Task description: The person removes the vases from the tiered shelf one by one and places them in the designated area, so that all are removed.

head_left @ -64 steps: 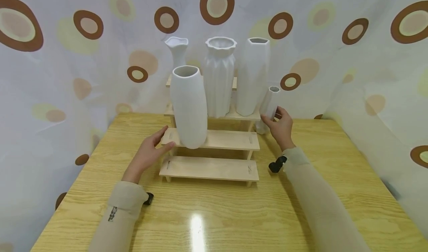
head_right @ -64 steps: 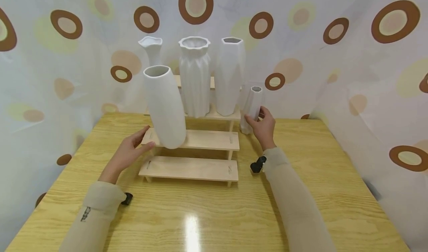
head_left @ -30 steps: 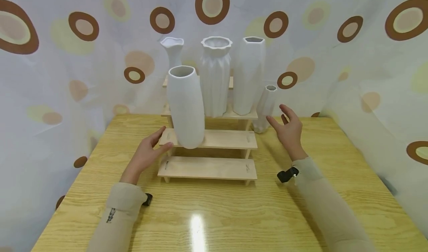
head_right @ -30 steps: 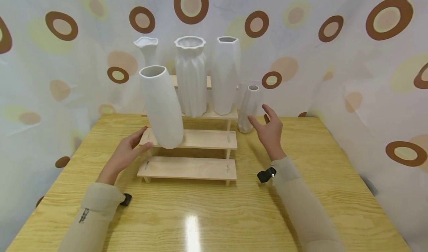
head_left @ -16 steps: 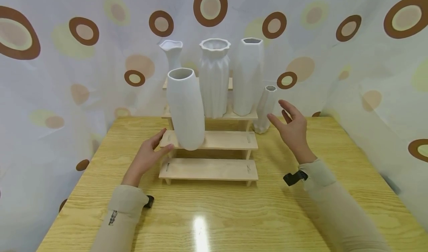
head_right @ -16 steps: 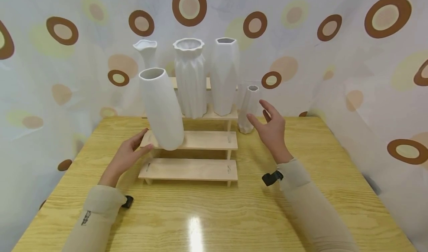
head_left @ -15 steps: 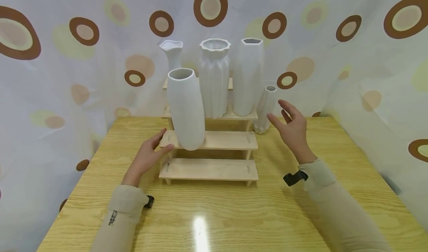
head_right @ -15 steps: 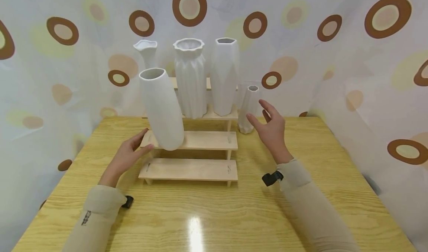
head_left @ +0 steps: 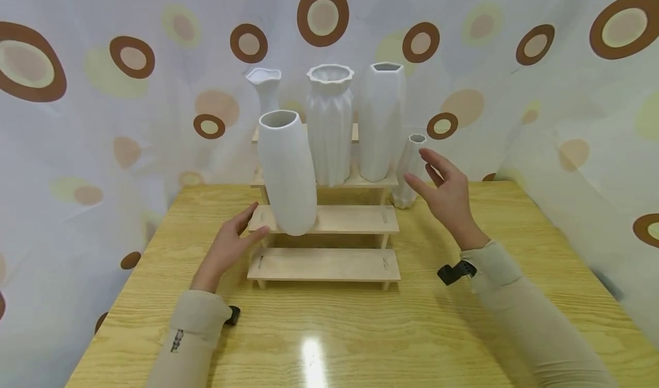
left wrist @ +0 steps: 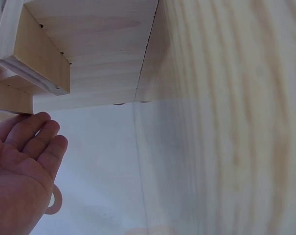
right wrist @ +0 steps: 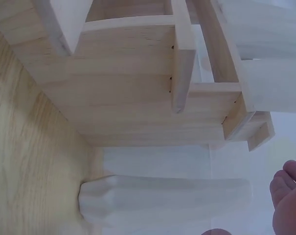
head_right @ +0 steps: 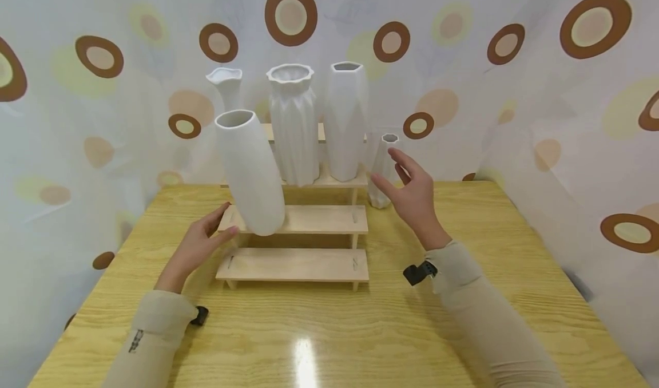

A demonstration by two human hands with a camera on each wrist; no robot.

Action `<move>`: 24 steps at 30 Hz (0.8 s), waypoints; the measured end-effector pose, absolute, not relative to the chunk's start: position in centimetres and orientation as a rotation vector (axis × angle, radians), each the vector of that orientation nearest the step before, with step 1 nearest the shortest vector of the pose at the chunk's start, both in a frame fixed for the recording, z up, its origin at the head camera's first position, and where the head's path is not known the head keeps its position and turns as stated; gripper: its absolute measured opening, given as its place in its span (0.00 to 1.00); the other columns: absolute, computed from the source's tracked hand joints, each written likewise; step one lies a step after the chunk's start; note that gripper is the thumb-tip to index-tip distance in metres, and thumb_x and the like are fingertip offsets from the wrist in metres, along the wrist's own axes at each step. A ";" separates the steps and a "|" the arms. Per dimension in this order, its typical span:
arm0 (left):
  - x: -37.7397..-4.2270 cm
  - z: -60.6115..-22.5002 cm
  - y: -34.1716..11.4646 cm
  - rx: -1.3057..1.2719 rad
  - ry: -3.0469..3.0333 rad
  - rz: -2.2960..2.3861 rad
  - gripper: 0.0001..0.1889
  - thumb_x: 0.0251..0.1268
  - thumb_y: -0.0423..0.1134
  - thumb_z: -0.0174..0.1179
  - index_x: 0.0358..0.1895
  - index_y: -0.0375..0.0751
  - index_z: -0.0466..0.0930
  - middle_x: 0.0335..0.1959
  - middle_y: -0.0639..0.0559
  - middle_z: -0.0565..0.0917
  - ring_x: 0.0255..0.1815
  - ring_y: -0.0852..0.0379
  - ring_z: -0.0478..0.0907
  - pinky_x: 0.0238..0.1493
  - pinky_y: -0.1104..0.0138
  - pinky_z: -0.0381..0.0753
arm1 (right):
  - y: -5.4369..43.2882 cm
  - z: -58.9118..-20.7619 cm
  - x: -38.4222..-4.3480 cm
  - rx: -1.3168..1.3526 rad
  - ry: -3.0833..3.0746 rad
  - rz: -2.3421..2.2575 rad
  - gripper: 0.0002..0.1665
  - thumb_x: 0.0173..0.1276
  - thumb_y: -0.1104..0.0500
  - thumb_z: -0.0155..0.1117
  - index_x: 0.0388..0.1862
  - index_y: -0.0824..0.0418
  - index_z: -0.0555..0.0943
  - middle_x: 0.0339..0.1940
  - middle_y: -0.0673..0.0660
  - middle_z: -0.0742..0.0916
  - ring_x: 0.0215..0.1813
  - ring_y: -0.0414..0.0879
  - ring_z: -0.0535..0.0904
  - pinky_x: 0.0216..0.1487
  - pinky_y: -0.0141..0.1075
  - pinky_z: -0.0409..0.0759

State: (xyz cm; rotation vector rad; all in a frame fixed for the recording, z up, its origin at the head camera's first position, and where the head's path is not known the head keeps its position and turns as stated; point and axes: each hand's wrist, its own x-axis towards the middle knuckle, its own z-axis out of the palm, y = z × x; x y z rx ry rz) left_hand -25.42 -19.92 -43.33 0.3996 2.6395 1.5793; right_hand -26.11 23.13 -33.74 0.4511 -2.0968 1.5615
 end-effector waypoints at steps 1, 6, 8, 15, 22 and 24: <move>-25.4 -43.4 -19.9 0.400 2.638 1.580 0.42 0.68 0.59 0.60 0.80 0.55 0.51 0.78 0.47 0.54 0.77 0.41 0.51 0.72 0.45 0.56 | 23.0 -33.6 -26.1 0.455 -2.096 1.568 0.34 0.63 0.67 0.71 0.68 0.71 0.72 0.66 0.64 0.76 0.68 0.50 0.71 0.68 0.42 0.68; -25.3 -43.1 -19.8 0.385 2.614 1.579 0.41 0.70 0.56 0.60 0.80 0.54 0.50 0.78 0.47 0.53 0.77 0.41 0.50 0.72 0.45 0.55 | 22.8 -33.6 -27.1 0.484 -2.091 1.601 0.35 0.62 0.69 0.71 0.69 0.71 0.71 0.67 0.64 0.76 0.69 0.50 0.71 0.68 0.41 0.68; -24.9 -42.4 -19.6 0.381 2.600 1.581 0.41 0.71 0.53 0.60 0.80 0.50 0.49 0.78 0.45 0.52 0.77 0.40 0.49 0.72 0.45 0.54 | 22.9 -33.9 -27.8 0.501 -2.090 1.613 0.36 0.62 0.69 0.71 0.69 0.70 0.71 0.67 0.63 0.76 0.69 0.50 0.70 0.68 0.42 0.68; -23.4 -40.0 -18.8 0.377 2.596 1.568 0.39 0.73 0.47 0.59 0.80 0.43 0.50 0.78 0.40 0.53 0.77 0.38 0.50 0.72 0.45 0.55 | 22.5 -33.8 -29.2 0.532 -2.107 1.621 0.38 0.63 0.64 0.73 0.71 0.65 0.71 0.68 0.59 0.76 0.70 0.45 0.70 0.68 0.40 0.68; -23.2 -39.8 -18.8 0.374 2.598 1.570 0.39 0.73 0.48 0.59 0.79 0.44 0.50 0.78 0.40 0.53 0.77 0.38 0.50 0.72 0.45 0.55 | 21.4 -32.7 -29.6 0.534 -2.069 1.677 0.38 0.63 0.63 0.74 0.70 0.67 0.71 0.67 0.60 0.77 0.69 0.46 0.71 0.68 0.40 0.68; -23.2 -39.8 -18.8 0.379 2.602 1.570 0.39 0.73 0.48 0.59 0.79 0.44 0.51 0.78 0.40 0.53 0.77 0.38 0.50 0.72 0.46 0.55 | 21.1 -32.4 -29.8 0.516 -2.065 1.699 0.38 0.62 0.63 0.74 0.70 0.66 0.72 0.67 0.61 0.77 0.68 0.47 0.72 0.68 0.41 0.69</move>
